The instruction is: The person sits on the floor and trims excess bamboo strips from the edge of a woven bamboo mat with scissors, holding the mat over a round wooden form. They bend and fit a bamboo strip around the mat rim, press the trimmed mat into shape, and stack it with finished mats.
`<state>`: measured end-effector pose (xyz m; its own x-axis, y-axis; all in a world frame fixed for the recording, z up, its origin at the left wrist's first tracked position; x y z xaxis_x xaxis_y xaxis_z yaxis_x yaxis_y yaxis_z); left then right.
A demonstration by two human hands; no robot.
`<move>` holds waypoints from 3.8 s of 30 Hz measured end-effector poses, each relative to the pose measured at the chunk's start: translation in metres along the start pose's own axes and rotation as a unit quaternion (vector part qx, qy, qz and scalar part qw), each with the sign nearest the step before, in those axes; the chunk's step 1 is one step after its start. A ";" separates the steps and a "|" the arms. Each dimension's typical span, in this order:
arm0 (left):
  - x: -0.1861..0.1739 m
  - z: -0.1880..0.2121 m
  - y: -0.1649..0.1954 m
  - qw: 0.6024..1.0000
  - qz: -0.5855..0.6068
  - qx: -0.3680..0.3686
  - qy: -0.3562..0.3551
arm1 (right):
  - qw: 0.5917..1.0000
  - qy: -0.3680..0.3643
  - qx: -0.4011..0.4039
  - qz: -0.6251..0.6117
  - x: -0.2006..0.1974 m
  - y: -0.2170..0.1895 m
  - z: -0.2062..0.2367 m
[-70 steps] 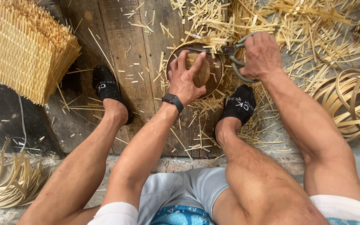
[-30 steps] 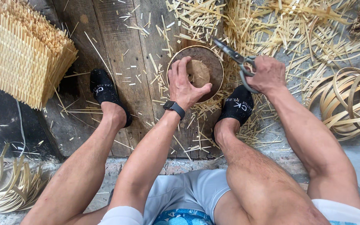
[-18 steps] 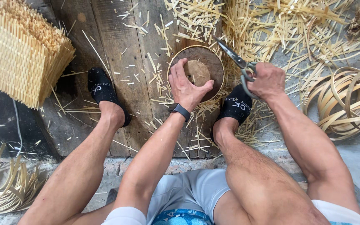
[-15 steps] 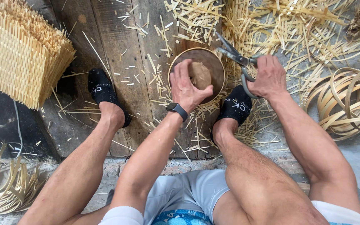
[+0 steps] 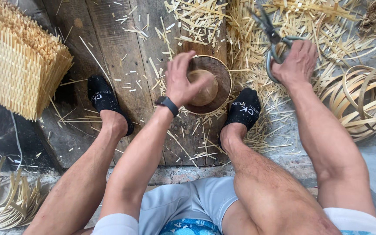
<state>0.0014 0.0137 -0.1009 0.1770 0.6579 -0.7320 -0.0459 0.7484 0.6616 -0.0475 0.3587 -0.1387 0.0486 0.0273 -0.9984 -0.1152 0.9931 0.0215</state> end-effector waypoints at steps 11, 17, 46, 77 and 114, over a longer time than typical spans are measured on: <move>0.027 -0.048 -0.004 0.967 0.100 -0.232 -0.032 | 0.752 -0.276 0.182 -0.571 0.001 -0.109 0.037; 0.030 -0.052 0.000 0.967 0.076 -0.241 -0.005 | 0.726 -0.270 0.202 -0.599 0.005 -0.107 0.033; 0.060 0.086 -0.049 0.666 0.616 -0.417 0.056 | 0.580 -0.300 0.293 -0.698 0.016 -0.136 0.071; -0.043 0.033 -0.102 0.957 0.164 -0.224 0.083 | 0.232 -0.294 0.107 -0.921 -0.076 -0.109 0.056; -0.326 0.022 -0.210 0.916 -0.281 -0.226 0.178 | 0.643 -0.340 0.177 -0.663 0.010 -0.166 0.063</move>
<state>-0.0249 -0.3597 0.0024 -0.0316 0.0832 -0.9960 -0.4617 0.8826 0.0884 0.0345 0.2011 -0.1486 0.3068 -0.9466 0.0987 0.7020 0.1551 -0.6951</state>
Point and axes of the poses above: each hand's wrist, its own z-axis away from the middle knuckle, its own x-axis out of the palm, y = z × x, the point moved 2 cm from there along -z, towards the middle knuckle, and after that the axes turned 2 degrees about z, right-handed, at the moved point
